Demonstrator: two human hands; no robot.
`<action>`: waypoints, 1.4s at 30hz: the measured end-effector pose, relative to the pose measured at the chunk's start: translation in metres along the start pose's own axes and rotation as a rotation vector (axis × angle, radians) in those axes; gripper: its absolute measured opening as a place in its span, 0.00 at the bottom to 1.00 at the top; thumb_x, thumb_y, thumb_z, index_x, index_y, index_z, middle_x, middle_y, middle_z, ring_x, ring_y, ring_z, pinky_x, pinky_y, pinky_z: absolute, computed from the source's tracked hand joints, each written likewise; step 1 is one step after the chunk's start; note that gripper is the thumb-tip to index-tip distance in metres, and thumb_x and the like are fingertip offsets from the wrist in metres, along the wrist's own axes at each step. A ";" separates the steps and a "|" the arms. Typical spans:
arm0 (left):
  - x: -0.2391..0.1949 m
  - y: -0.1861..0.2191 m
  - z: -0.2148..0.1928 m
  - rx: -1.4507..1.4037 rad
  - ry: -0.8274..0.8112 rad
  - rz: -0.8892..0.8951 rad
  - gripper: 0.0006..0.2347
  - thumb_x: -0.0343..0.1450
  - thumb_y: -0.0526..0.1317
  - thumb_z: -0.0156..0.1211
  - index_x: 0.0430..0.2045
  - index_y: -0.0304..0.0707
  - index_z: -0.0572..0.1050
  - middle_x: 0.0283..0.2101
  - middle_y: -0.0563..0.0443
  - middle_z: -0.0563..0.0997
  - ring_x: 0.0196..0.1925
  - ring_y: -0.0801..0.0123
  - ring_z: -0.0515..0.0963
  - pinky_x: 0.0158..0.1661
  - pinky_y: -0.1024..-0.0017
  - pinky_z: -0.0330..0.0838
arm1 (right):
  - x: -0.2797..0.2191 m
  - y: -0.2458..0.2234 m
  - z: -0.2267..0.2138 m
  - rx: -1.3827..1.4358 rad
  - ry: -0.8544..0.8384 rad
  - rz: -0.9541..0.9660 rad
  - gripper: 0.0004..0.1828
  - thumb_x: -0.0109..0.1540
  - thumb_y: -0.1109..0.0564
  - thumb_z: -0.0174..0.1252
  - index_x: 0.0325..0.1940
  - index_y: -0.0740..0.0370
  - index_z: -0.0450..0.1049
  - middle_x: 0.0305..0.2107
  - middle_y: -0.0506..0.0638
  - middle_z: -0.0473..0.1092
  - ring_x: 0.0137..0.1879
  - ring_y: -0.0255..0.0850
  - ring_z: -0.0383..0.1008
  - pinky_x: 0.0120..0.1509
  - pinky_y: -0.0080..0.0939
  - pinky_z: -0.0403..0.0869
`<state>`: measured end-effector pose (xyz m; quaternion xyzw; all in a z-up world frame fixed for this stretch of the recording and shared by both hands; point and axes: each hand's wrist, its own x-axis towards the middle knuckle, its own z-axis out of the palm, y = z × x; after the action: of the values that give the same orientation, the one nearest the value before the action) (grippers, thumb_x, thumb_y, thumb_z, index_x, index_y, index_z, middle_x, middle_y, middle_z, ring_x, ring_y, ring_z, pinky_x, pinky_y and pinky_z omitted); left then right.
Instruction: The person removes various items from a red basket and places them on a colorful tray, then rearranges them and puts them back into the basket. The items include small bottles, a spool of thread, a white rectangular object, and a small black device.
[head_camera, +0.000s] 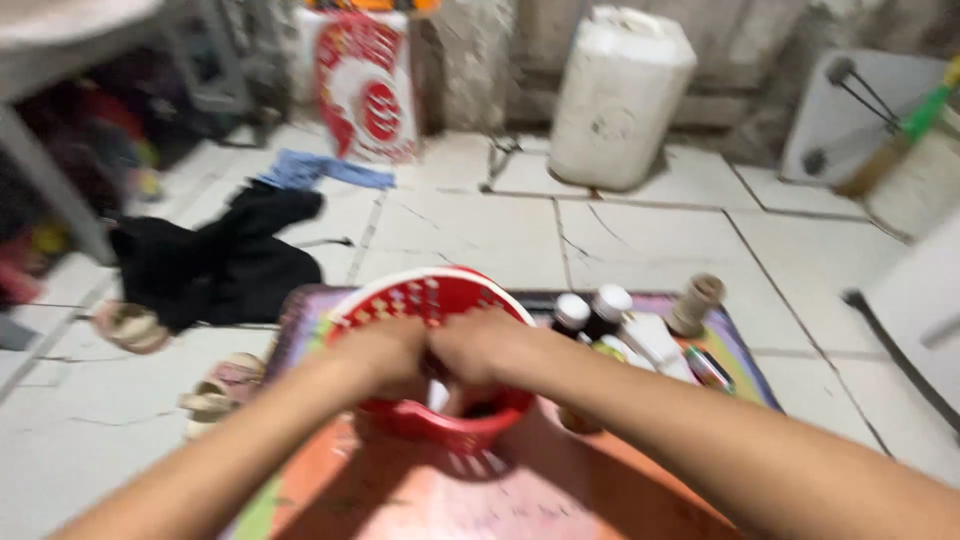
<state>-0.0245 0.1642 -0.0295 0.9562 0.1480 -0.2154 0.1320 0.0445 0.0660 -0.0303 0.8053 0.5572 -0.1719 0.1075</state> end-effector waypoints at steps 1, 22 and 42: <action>-0.007 0.003 -0.005 -0.003 -0.036 0.032 0.12 0.55 0.41 0.61 0.31 0.49 0.81 0.38 0.47 0.82 0.48 0.57 0.79 0.47 0.61 0.73 | -0.001 -0.002 0.001 0.024 -0.033 0.026 0.20 0.45 0.40 0.61 0.33 0.53 0.77 0.41 0.53 0.74 0.48 0.54 0.75 0.50 0.54 0.73; -0.027 0.024 -0.026 -0.083 0.015 -0.282 0.17 0.64 0.47 0.53 0.41 0.37 0.65 0.32 0.37 0.83 0.34 0.52 0.79 0.34 0.63 0.66 | 0.015 0.007 -0.001 0.186 -0.110 -0.041 0.25 0.42 0.47 0.67 0.42 0.48 0.74 0.39 0.44 0.75 0.44 0.41 0.76 0.42 0.41 0.76; -0.068 -0.010 -0.064 -0.848 0.566 0.130 0.10 0.65 0.32 0.63 0.39 0.29 0.77 0.22 0.37 0.66 0.24 0.57 0.73 0.36 0.73 0.74 | -0.005 0.028 -0.039 0.432 0.334 -0.208 0.16 0.46 0.46 0.66 0.35 0.50 0.77 0.26 0.44 0.76 0.31 0.35 0.74 0.32 0.34 0.68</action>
<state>-0.0625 0.1781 0.0551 0.8467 0.1924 0.1395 0.4761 0.0751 0.0659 0.0069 0.7651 0.5973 -0.1620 -0.1778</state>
